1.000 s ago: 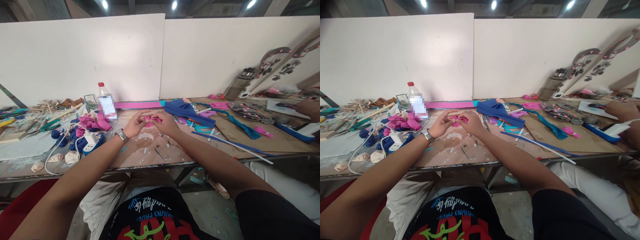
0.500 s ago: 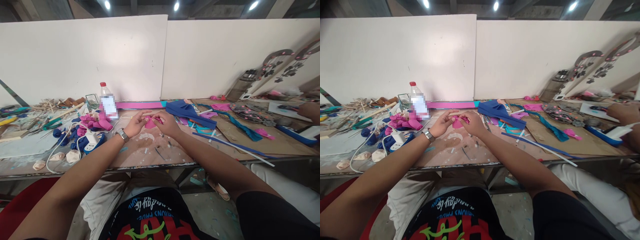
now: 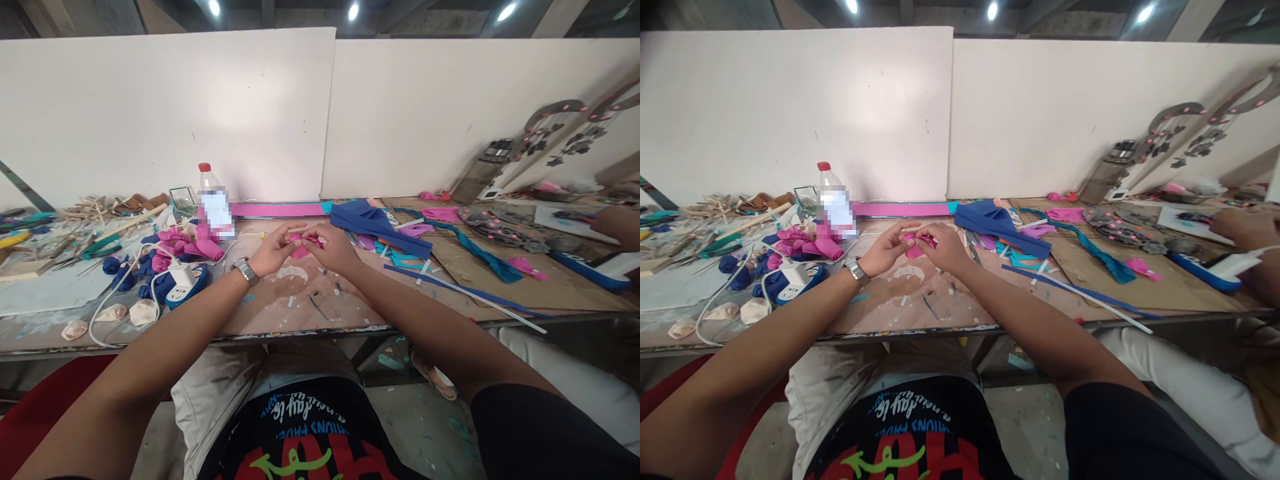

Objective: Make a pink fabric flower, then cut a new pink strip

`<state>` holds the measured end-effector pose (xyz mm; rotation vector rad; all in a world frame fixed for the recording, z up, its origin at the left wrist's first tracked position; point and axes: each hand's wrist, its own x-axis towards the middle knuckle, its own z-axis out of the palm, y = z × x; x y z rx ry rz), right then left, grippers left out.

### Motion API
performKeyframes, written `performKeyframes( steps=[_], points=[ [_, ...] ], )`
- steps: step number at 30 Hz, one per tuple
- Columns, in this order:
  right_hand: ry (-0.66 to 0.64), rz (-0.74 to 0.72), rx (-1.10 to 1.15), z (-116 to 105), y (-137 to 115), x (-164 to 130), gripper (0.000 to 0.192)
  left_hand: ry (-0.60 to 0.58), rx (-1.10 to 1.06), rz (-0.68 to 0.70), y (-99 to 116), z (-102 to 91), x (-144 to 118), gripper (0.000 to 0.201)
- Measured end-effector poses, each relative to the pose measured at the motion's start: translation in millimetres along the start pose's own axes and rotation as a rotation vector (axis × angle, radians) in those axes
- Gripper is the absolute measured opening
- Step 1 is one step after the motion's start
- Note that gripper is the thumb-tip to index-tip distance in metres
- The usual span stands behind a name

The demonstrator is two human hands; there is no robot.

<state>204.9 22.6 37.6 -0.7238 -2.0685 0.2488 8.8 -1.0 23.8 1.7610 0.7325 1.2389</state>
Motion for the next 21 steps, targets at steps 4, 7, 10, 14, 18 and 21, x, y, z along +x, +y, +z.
performKeyframes(
  steps=[4,7,10,14,18,21],
  points=[
    [-0.009,0.007,0.028,-0.7,0.4,0.5,0.016,0.028,0.032,-0.007,0.1,-2.5,0.8,0.052],
    [-0.019,0.0,0.033,-1.7,0.3,0.9,0.018,0.024,0.037,-0.032,2.3,-3.9,0.7,0.052],
    [-0.03,-0.013,0.032,-2.4,-0.4,1.1,0.018,0.023,0.044,-0.036,5.6,-3.5,-0.1,0.052],
    [-0.04,-0.035,0.026,-2.6,-0.1,1.4,0.017,-0.014,0.023,-0.027,9.0,-2.1,-1.4,0.054],
    [-0.034,-0.027,0.011,-1.9,1.1,1.4,0.015,-0.053,-0.013,-0.054,7.8,-2.6,-2.8,0.055],
    [-0.03,-0.016,0.014,-1.6,0.1,1.0,0.013,-0.061,-0.029,-0.06,5.3,-4.1,-3.1,0.056]
  ],
)
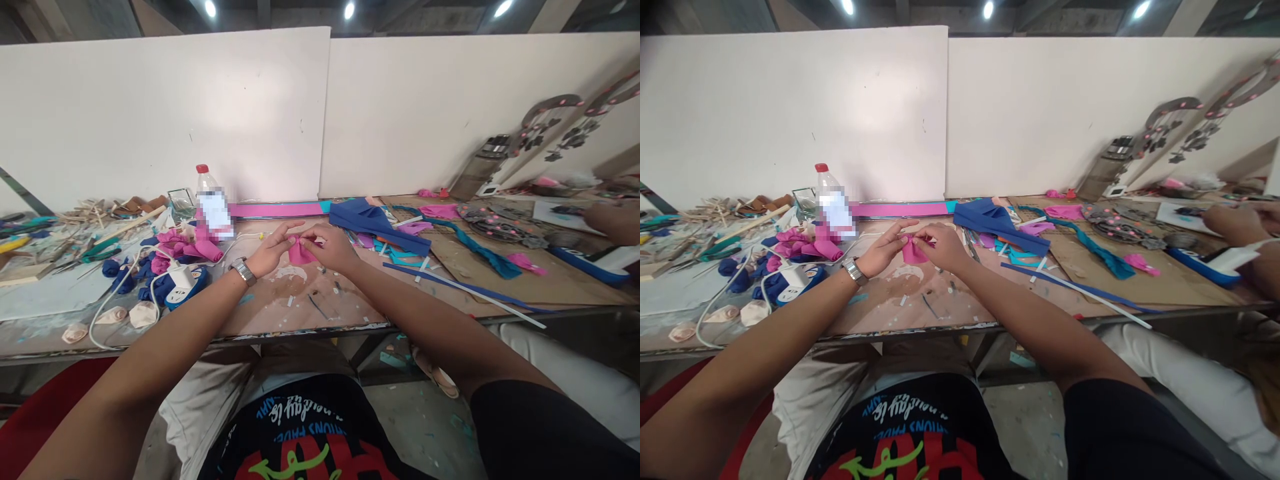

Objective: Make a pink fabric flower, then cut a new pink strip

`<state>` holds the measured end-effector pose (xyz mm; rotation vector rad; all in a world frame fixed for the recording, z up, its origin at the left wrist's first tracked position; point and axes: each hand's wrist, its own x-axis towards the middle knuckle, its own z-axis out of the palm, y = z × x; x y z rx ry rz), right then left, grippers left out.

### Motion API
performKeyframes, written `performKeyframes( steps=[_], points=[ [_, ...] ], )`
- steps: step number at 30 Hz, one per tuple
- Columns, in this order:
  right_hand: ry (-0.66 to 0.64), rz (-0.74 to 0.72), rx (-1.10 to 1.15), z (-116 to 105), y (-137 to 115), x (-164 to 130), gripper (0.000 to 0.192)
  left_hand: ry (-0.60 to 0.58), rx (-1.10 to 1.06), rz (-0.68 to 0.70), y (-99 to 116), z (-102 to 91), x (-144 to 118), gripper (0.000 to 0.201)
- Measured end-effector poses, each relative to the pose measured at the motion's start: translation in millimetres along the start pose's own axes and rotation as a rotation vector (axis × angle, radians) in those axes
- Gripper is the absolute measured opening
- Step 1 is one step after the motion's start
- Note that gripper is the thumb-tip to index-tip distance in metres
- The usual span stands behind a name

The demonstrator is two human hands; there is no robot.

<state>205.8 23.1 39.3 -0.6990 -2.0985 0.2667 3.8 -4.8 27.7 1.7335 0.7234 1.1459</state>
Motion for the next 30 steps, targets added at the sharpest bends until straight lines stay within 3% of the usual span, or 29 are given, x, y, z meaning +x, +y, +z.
performKeyframes(
  steps=[5,12,17,23,30],
  points=[
    [-0.018,0.001,0.04,0.5,-1.3,-1.3,0.017,0.018,0.027,0.036,-0.5,-0.4,1.4,0.052],
    [-0.133,-0.136,0.015,2.5,6.6,-1.4,0.028,0.023,0.064,0.057,-1.6,1.1,1.1,0.055],
    [-0.159,-0.155,0.024,3.0,6.6,-1.6,0.029,-0.004,0.069,0.071,-3.3,1.4,0.5,0.053],
    [-0.094,-0.117,0.009,3.1,2.9,-1.6,0.023,0.016,0.062,0.039,-10.8,4.4,1.8,0.057],
    [-0.057,-0.038,0.003,-0.6,-0.5,0.6,0.025,0.157,0.11,0.027,-16.5,0.1,4.5,0.05]
  ],
)
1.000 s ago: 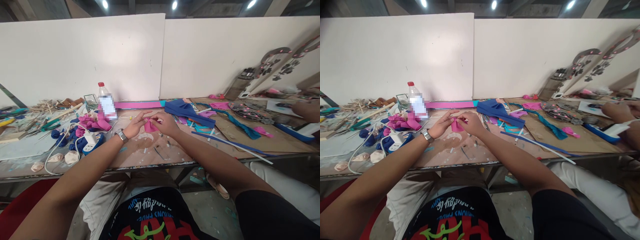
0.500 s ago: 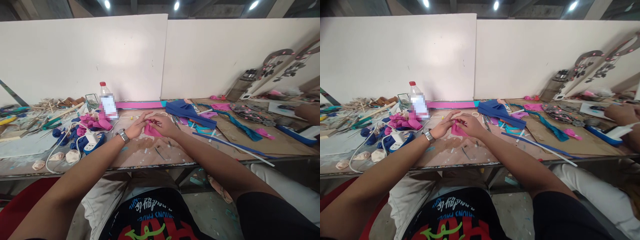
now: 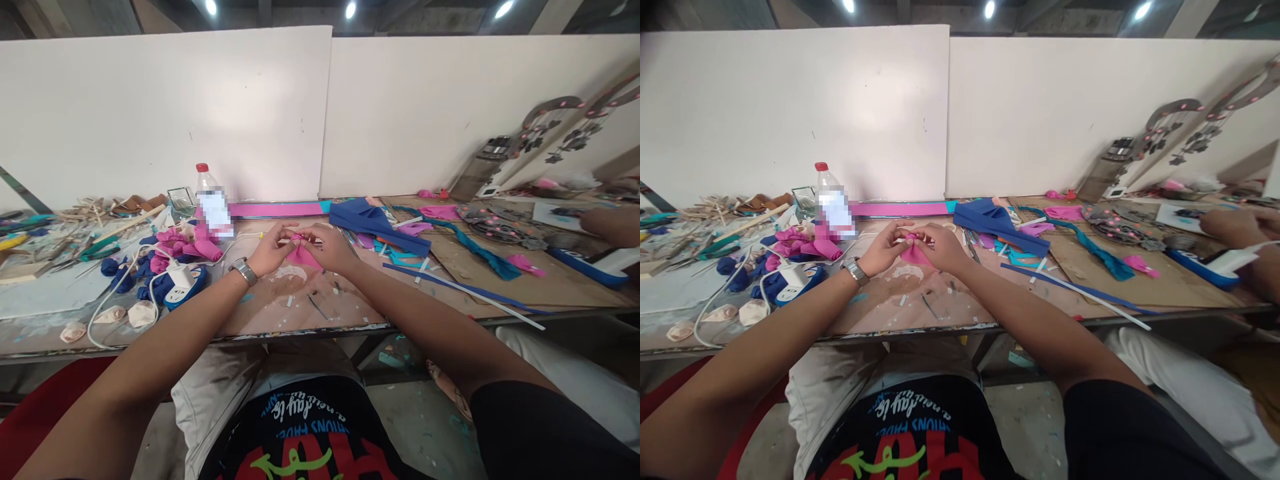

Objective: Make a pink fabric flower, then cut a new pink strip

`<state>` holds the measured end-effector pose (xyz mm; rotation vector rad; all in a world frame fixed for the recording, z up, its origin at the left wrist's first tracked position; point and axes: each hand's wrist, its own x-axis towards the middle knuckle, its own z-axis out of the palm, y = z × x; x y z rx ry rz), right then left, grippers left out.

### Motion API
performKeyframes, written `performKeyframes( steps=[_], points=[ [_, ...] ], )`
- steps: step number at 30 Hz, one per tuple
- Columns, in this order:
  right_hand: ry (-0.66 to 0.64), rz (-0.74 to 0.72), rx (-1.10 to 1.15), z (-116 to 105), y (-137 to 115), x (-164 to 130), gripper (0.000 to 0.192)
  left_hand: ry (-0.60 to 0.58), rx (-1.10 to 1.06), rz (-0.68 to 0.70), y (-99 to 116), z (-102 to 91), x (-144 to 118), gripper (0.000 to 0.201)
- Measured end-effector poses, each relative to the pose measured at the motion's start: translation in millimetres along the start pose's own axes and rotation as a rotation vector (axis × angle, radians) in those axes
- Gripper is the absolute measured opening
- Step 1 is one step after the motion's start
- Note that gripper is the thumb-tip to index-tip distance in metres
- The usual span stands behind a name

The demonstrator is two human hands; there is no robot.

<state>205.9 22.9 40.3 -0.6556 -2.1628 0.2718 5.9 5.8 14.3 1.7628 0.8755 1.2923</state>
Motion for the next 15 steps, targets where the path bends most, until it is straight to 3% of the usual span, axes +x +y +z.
performKeyframes(
  steps=[6,15],
  points=[
    [0.055,0.06,0.057,1.6,-0.1,-0.1,0.023,0.025,0.001,0.027,0.5,-1.7,2.8,0.035],
    [0.097,0.067,0.076,-1.0,-2.7,-0.5,0.011,0.093,0.012,0.008,0.5,-4.7,4.4,0.035]
  ],
)
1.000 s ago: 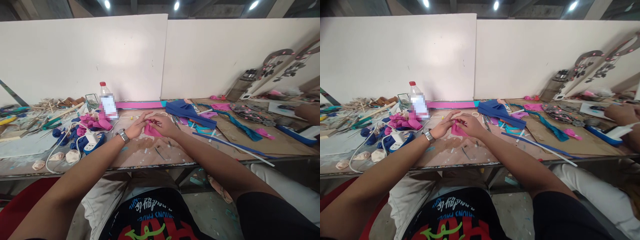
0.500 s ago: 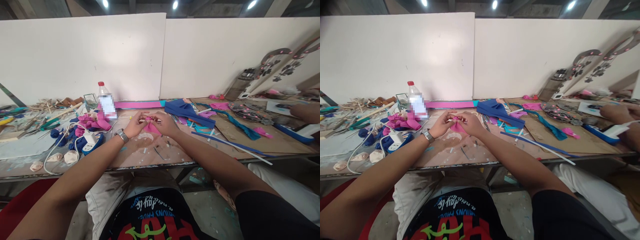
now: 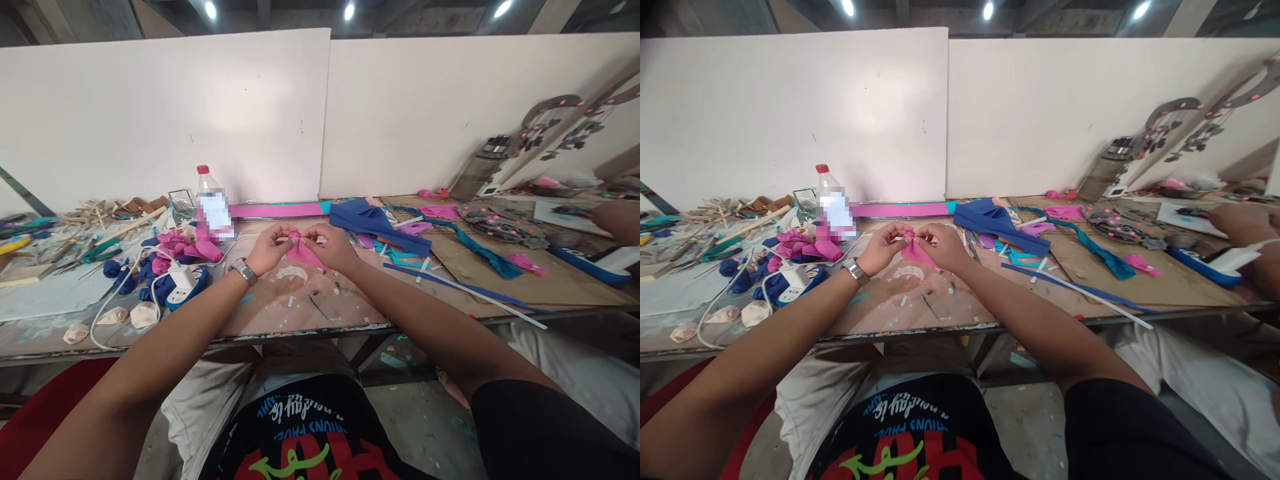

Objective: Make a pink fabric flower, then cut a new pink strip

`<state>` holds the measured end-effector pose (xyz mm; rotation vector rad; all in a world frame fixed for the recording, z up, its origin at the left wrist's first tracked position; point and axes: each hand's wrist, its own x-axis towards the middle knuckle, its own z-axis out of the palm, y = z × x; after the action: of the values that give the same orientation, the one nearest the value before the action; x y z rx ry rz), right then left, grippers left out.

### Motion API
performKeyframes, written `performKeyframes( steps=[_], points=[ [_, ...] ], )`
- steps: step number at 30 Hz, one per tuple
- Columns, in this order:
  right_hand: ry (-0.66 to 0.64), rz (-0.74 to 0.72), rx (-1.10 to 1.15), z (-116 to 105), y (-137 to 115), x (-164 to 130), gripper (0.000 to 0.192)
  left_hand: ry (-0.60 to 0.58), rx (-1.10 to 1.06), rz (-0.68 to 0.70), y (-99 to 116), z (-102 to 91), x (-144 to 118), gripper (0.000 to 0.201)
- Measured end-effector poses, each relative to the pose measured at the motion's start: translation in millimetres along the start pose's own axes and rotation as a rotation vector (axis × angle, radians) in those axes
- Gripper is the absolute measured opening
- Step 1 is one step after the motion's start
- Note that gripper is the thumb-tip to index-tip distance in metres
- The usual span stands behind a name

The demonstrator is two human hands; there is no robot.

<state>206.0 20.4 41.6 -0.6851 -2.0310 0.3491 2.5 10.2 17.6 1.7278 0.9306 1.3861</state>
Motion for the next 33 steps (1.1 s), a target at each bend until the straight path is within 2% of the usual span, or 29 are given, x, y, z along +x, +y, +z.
performKeyframes(
  steps=[11,16,21,25,29,33],
  points=[
    [-0.017,0.006,0.001,0.8,4.1,0.1,0.007,-0.033,-0.006,-0.03,3.1,0.2,0.1,0.037],
    [-0.042,0.005,0.038,1.9,4.7,0.3,0.015,-0.097,-0.081,-0.039,4.8,1.1,-0.8,0.04],
    [-0.124,-0.079,-0.023,2.4,9.0,0.5,0.031,-0.14,-0.103,-0.071,1.9,0.5,-3.7,0.052],
    [-0.21,-0.139,0.009,2.7,11.8,0.7,0.032,-0.188,-0.078,-0.077,1.9,0.8,-5.3,0.052],
    [-0.219,-0.108,0.043,4.1,12.9,0.8,0.028,-0.214,-0.06,-0.091,5.8,1.5,-5.6,0.053],
    [-0.155,-0.016,0.087,5.9,13.6,0.4,0.026,-0.218,-0.032,-0.068,7.2,1.3,-3.7,0.047]
  ],
)
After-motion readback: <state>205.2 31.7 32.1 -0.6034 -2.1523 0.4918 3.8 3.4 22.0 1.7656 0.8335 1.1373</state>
